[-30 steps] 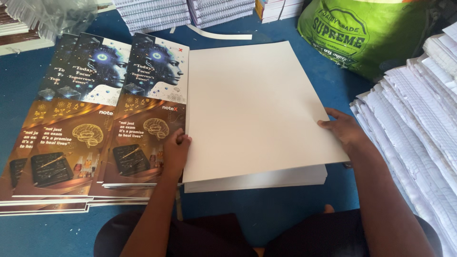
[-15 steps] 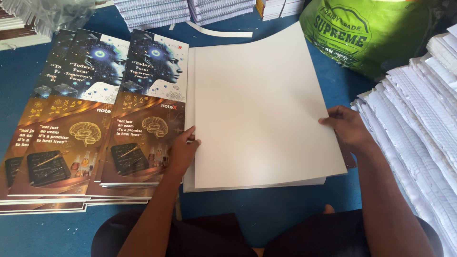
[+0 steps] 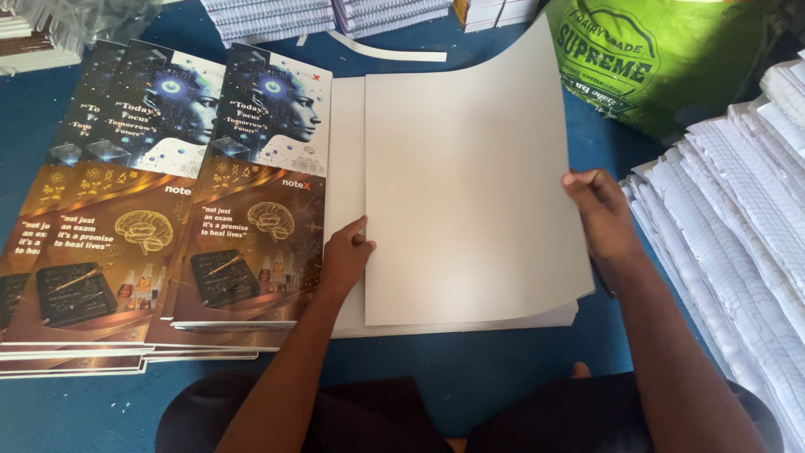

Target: The person inserts printed covers into blank book blocks, aligns them, and uses a stapler to secure the covers to the spines. The person repeats this process for multiple notebooks.

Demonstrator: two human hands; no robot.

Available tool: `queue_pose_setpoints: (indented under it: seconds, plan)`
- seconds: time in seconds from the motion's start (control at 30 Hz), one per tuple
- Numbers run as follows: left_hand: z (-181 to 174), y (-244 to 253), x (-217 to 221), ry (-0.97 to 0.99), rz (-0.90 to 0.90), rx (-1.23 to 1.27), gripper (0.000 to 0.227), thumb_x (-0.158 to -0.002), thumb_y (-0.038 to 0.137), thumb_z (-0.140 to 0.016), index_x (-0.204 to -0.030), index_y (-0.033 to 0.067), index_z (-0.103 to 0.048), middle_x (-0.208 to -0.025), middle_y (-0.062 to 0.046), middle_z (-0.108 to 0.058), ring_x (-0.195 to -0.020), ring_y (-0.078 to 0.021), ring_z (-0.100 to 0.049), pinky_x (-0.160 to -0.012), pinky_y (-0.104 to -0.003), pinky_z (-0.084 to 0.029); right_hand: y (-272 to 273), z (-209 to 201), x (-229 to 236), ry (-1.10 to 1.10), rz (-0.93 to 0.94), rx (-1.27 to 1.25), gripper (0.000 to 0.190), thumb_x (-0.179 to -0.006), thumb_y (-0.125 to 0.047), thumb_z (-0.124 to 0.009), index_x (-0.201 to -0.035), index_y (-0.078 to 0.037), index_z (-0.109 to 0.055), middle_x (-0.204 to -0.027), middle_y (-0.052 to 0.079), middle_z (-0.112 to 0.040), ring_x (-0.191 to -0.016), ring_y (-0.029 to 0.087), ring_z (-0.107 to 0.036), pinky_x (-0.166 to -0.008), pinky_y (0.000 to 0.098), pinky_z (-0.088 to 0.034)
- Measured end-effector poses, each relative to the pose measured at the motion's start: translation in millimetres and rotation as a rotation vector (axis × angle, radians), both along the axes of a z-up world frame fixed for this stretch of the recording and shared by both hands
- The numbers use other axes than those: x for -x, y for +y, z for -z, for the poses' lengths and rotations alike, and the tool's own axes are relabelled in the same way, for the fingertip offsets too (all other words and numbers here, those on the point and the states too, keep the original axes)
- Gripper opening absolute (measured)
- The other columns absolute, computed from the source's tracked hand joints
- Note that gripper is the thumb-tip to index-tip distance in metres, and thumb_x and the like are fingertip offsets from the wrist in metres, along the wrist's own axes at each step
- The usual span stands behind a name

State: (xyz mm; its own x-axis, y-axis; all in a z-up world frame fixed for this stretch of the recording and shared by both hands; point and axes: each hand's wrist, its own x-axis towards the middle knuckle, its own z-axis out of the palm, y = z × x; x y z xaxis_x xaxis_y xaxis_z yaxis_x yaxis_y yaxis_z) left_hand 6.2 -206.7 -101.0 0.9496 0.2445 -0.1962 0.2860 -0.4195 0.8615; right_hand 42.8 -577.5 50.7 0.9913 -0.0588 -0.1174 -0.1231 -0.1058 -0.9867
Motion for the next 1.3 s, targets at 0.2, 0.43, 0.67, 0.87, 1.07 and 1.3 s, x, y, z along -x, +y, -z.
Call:
queue_pose_setpoints:
  seconds: [0.2,0.43,0.67,0.87,1.07,1.3]
  plan:
    - [-5.5,0.0,-0.9,-0.048,0.035,-0.023,0.062,-0.084,0.012,-0.073,-0.144,0.0103,-0.058,-0.080,-0.008,-0.070,-0.070,-0.0155,-0.064,-0.070,-0.030,-0.054,29.8,26.4,-10.9,-0.347,-0.198,0.099,0.027,-0.105,-0.030,-0.062,-0.112,-0.005,-0.054,-0.129,0.015,-0.061,-0.143,0.023,-0.047,-0.116,0.0384,-0.038]
    - [5.3,1.4,-2.0,-0.075,0.044,-0.025,0.063,-0.083,0.013,-0.072,-0.144,0.0098,-0.057,-0.079,-0.009,-0.070,-0.069,-0.0173,-0.065,-0.070,-0.031,-0.055,53.7,36.6,-6.3,-0.419,-0.290,0.266,0.018,-0.111,-0.021,-0.049,-0.122,-0.009,-0.058,-0.145,0.014,-0.058,-0.143,0.023,-0.050,-0.119,0.0389,-0.037]
    - [12.5,3.7,-4.7,-0.094,0.056,-0.060,0.062,-0.084,0.013,-0.073,-0.144,0.0093,-0.058,-0.078,-0.010,-0.068,-0.069,-0.0178,-0.063,-0.071,-0.031,-0.054,73.1,28.8,-1.8,-0.541,-0.490,0.420,0.041,-0.094,0.003,-0.053,-0.131,-0.013,-0.060,-0.156,0.013,-0.051,-0.144,0.030,-0.047,-0.111,0.0377,-0.042]
    - [9.8,4.6,-3.4,-0.074,0.050,-0.015,0.062,-0.084,0.012,-0.072,-0.144,0.0092,-0.058,-0.075,-0.010,-0.066,-0.066,-0.0166,-0.060,-0.069,-0.031,-0.054,91.0,19.1,-16.7,-0.488,-0.515,0.469,0.054,-0.091,-0.007,-0.070,-0.142,-0.016,-0.055,-0.156,0.010,-0.050,-0.139,0.026,-0.052,-0.100,0.0338,-0.051]
    - [8.9,4.5,-3.5,-0.084,0.044,-0.010,0.061,-0.083,0.012,-0.072,-0.143,0.0091,-0.059,-0.076,-0.009,-0.067,-0.067,-0.0164,-0.061,-0.069,-0.032,-0.054,96.6,26.2,-36.2,-0.456,-0.381,0.615,0.087,-0.079,-0.033,-0.088,-0.153,-0.013,-0.046,-0.160,0.020,-0.035,-0.145,0.036,-0.044,-0.111,0.0427,-0.047]
    - [9.9,4.1,-6.7,-0.062,0.053,-0.043,0.061,-0.083,0.014,-0.073,-0.142,0.0105,-0.060,-0.081,-0.010,-0.070,-0.071,-0.0201,-0.066,-0.072,-0.034,-0.055,105.9,42.1,-43.8,-0.182,-0.397,0.834,0.128,-0.055,-0.064,-0.090,-0.161,-0.023,-0.032,-0.167,0.031,-0.011,-0.153,0.047,-0.021,-0.117,0.0507,-0.036]
